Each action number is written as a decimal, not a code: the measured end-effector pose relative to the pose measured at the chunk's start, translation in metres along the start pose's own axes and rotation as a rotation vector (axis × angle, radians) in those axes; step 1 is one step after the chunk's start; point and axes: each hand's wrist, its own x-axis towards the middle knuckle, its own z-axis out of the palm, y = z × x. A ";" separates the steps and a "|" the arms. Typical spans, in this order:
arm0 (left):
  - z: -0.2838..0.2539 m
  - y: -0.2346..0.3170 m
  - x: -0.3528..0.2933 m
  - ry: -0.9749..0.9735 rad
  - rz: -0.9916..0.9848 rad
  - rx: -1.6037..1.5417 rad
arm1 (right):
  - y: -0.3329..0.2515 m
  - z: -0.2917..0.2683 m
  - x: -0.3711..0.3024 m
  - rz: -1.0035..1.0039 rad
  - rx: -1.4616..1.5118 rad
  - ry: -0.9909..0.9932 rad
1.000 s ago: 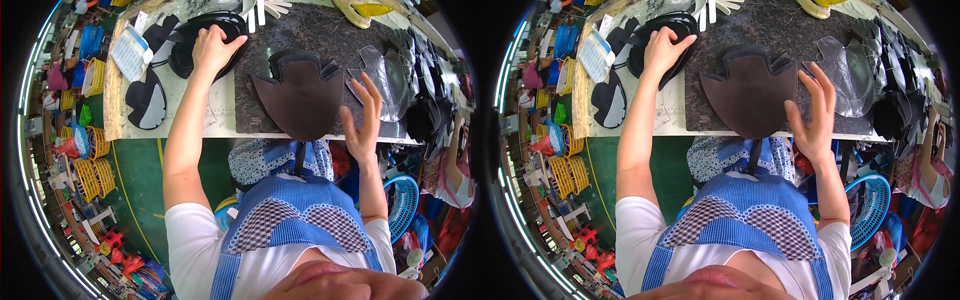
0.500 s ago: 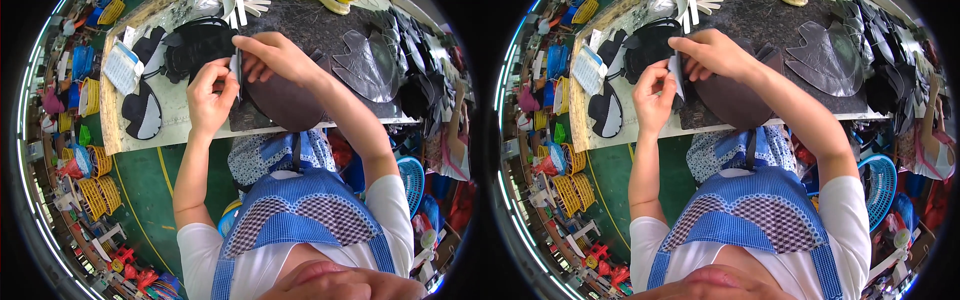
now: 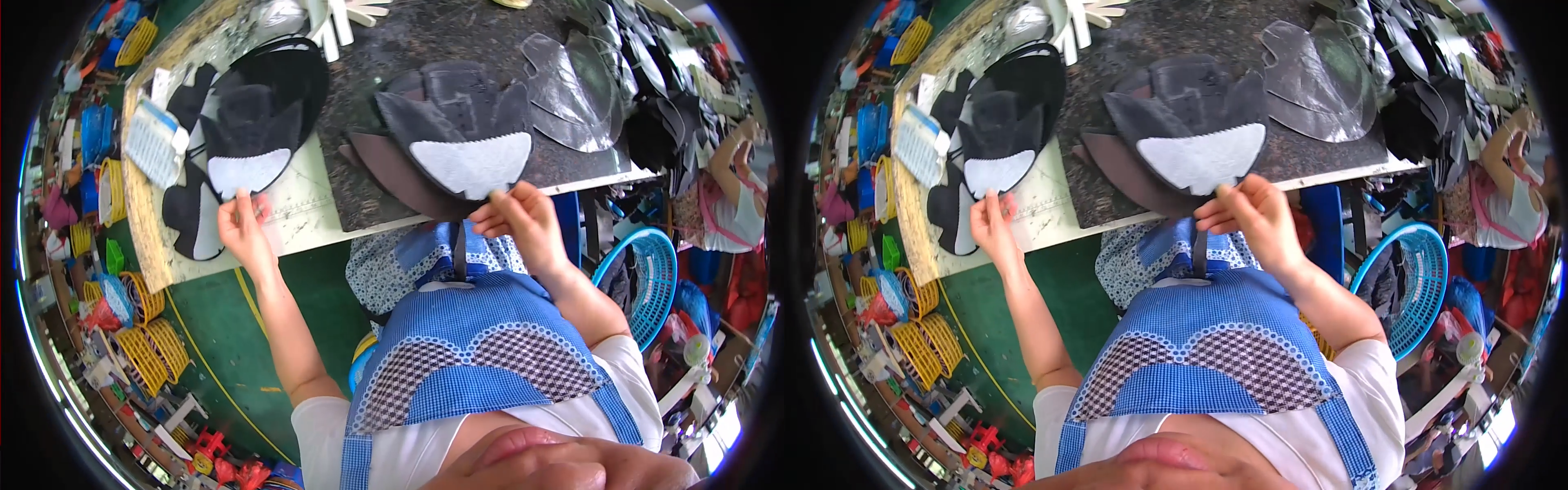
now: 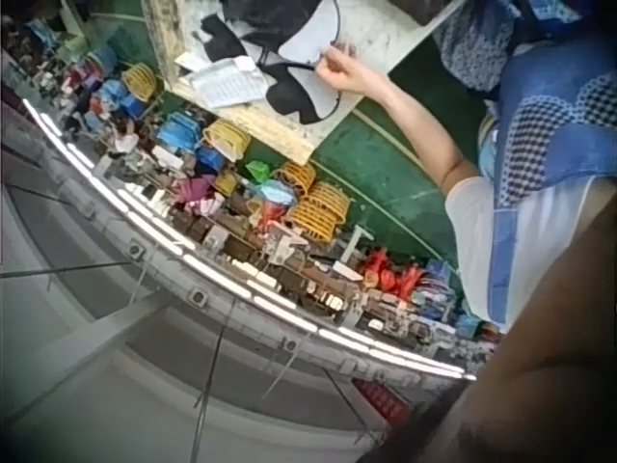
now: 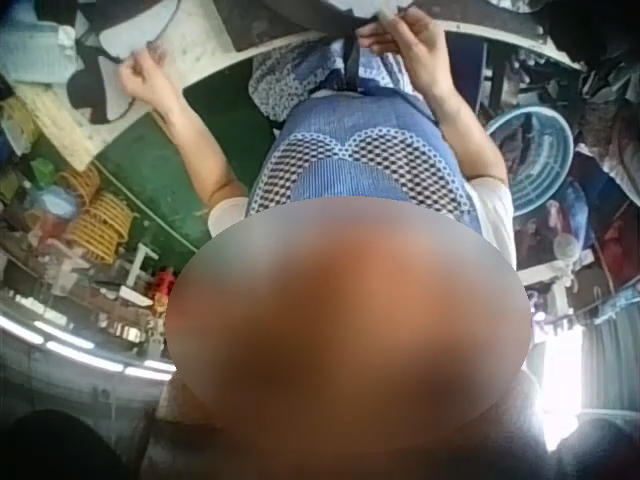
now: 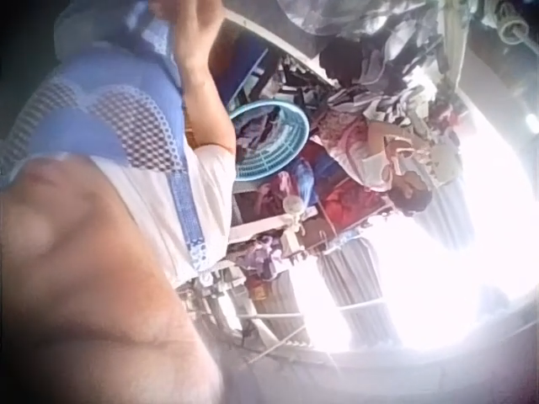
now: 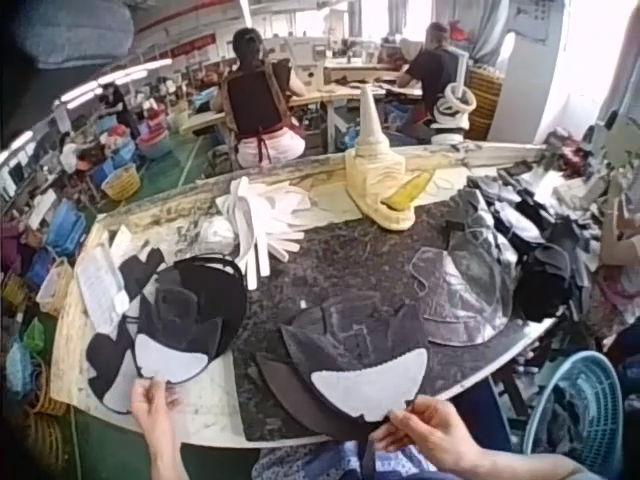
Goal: Apply glue to shoe upper components at a factory workbench using a brush.
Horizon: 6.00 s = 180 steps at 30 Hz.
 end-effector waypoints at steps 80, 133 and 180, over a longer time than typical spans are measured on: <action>0.168 0.122 -0.115 -0.829 -0.047 -0.479 | -0.078 0.027 0.020 -0.608 -0.011 -0.208; 0.165 0.166 -0.079 -1.121 0.141 0.301 | -0.088 -0.049 0.004 -0.703 -0.336 -0.128; 0.119 0.046 -0.093 -0.655 -0.056 -0.029 | -0.007 -0.016 0.051 -0.644 -0.271 0.220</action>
